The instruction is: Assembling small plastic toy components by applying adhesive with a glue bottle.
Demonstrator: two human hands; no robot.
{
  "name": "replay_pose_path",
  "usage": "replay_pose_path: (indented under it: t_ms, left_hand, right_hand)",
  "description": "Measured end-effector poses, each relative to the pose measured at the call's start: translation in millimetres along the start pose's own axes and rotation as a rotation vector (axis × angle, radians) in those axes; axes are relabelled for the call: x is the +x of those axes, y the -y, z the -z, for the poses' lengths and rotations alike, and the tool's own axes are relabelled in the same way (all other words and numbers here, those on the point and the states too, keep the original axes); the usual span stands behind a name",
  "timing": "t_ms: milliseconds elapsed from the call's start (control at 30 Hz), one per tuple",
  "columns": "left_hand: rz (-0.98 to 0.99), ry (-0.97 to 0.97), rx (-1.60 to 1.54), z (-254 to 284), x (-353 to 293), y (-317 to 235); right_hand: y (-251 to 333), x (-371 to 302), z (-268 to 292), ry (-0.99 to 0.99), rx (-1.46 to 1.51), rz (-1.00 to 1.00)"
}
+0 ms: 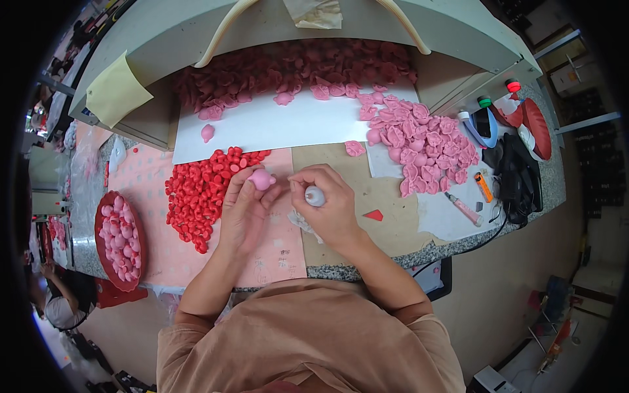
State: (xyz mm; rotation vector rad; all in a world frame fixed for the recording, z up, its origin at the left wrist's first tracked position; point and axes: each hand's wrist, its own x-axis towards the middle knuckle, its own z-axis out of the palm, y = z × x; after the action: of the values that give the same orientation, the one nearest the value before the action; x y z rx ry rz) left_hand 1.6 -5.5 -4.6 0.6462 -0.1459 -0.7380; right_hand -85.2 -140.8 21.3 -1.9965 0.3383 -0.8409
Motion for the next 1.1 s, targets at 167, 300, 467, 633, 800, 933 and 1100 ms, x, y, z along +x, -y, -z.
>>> replay_pose_path:
  t_ms: [167, 300, 467, 633, 800, 933, 1100]
  left_hand:
    - [0.133, -0.061, -0.105, -1, 1, -6]
    - [0.125, -0.062, -0.096, -3, 1, -4]
    - [0.108, -0.061, -0.098, -2, 1, -4]
    - [0.069, -0.014, -0.073, 2, 1, 0]
    - [0.035, -0.029, 0.003, 2, 0, 2]
    - [0.011, -0.052, 0.050, 4, -3, 3]
    - [0.046, -0.090, 0.076, 4, -5, 3]
  right_hand:
    - [19, 4, 9, 0.159, 0.105, -0.101]
    - [-1, -5, 7, 0.166, 0.211, -0.127]
    - [15, 8, 6, 0.183, 0.181, -0.161]
    - [4, 5, 1, 0.188, 0.112, -0.067]
    - [3, 6, -2, 0.158, 0.047, 0.009]
    - [0, 3, -3, 0.156, -0.119, 0.199]
    - [-4, 2, -8, 0.121, -0.212, 0.318]
